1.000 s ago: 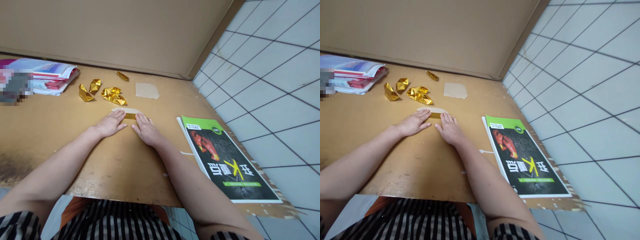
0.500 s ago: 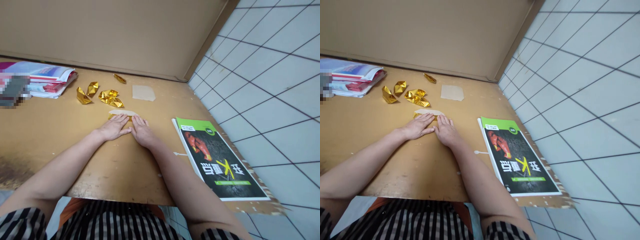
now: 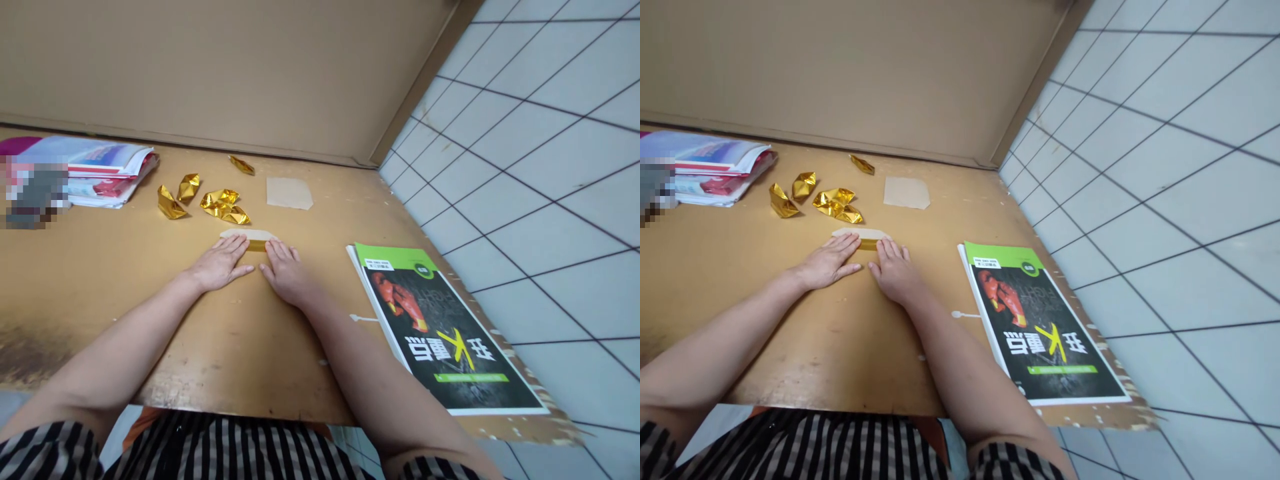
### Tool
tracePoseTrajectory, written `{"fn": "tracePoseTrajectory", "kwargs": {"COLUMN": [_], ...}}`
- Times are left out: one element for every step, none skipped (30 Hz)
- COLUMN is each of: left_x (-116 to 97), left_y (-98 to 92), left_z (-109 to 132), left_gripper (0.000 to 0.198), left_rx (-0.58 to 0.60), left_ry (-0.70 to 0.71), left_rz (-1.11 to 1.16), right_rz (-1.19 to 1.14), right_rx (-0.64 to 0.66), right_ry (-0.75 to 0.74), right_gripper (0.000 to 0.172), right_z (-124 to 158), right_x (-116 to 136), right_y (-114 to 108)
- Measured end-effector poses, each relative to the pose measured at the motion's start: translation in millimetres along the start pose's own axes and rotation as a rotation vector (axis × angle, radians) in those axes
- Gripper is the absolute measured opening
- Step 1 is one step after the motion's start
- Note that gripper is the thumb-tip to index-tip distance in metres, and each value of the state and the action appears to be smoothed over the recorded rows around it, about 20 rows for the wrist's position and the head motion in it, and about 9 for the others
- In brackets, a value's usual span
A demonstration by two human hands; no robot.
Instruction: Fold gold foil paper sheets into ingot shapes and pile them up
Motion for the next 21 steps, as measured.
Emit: {"fn": "tracePoseTrajectory", "kwargs": {"left_x": [-0.6,-1.2,-1.6,-1.8,-1.9,-2.1,-2.4,-2.8,-3.2,-3.6,-3.9,-4.1,-4.1,-4.1,-3.9,-3.9,-3.9,-3.8,-3.3,-2.3,-0.6], "left_y": [0.0,-0.3,-0.5,-0.7,-0.8,-0.9,-1.1,-1.2,-1.4,-1.5,-1.5,-1.4,-1.3,-1.1,-1.1,-1.0,-1.0,-0.9,-0.4,0.3,1.2], "left_z": [-0.2,-0.3,-0.3,-0.3,-0.3,-0.1,0.0,0.2,0.4,0.6,0.8,1.0,1.3,1.6,2.0,2.4,3.0,3.5,4.2,4.8,5.5], "left_gripper": [0.074,0.074,0.073,0.072,0.072,0.071,0.070,0.069,0.069,0.068,0.067,0.067,0.067,0.067,0.068,0.069,0.069,0.069,0.069,0.069,0.070], "left_rx": [-0.001,-0.004,-0.006,-0.007,-0.004,0.000,0.005,0.012,0.020,0.029,0.040,0.051,0.060,0.067,0.069,0.068,0.061,0.052,0.043,0.032,0.022], "left_ry": [-0.001,-0.003,-0.006,-0.012,-0.017,-0.023,-0.027,-0.028,-0.030,-0.032,-0.036,-0.041,-0.048,-0.055,-0.060,-0.061,-0.057,-0.051,-0.045,-0.040,-0.040], "left_rz": [0.000,0.000,0.001,0.003,0.006,0.010,0.014,0.018,0.023,0.025,0.027,0.030,0.033,0.037,0.041,0.044,0.045,0.044,0.042,0.039,0.037], "right_rz": [0.008,0.017,0.025,0.030,0.031,0.028,0.022,0.016,0.010,0.007,0.005,0.004,0.004,0.004,0.005,0.006,0.007,0.007,0.007,0.007,0.007], "right_rx": [-0.008,-0.018,-0.029,-0.042,-0.053,-0.061,-0.061,-0.055,-0.041,-0.025,-0.008,0.008,0.021,0.027,0.029,0.026,0.020,0.016,0.015,0.016,0.019], "right_ry": [0.004,0.012,0.016,0.013,-0.002,-0.030,-0.066,-0.103,-0.133,-0.149,-0.153,-0.149,-0.140,-0.130,-0.118,-0.105,-0.090,-0.075,-0.062,-0.052,-0.047], "right_gripper": [0.061,0.060,0.059,0.058,0.058,0.057,0.058,0.058,0.059,0.060,0.061,0.061,0.062,0.062,0.062,0.062,0.062,0.062,0.062,0.062,0.062], "right_z": [0.2,0.2,-0.2,-0.8,-1.8,-2.9,-4.1,-5.2,-6.1,-6.8,-7.2,-7.2,-6.9,-6.3,-5.5,-4.7,-3.8,-3.0,-2.4,-1.9,-1.6], "right_x": [0.3,0.8,2.0,4.3,8.0,13.0,18.8,24.5,29.2,32.2,33.2,32.8,31.0,28.2,24.8,20.8,16.7,12.8,9.4,6.8,5.2], "right_y": [-1.0,-2.2,-3.6,-4.9,-6.1,-6.8,-6.7,-5.9,-4.5,-2.9,-1.3,0.2,1.3,1.7,1.8,1.4,0.9,0.5,0.5,0.9,1.5]}}
Point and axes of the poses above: each hand's wrist, its own z-axis away from the middle knuckle, its own y-axis out of the palm, x = y × z, the point moved 9 cm from there along -z, towards the middle knuckle, and after that the axes turned 10 degrees about x, right-handed, at the moved point
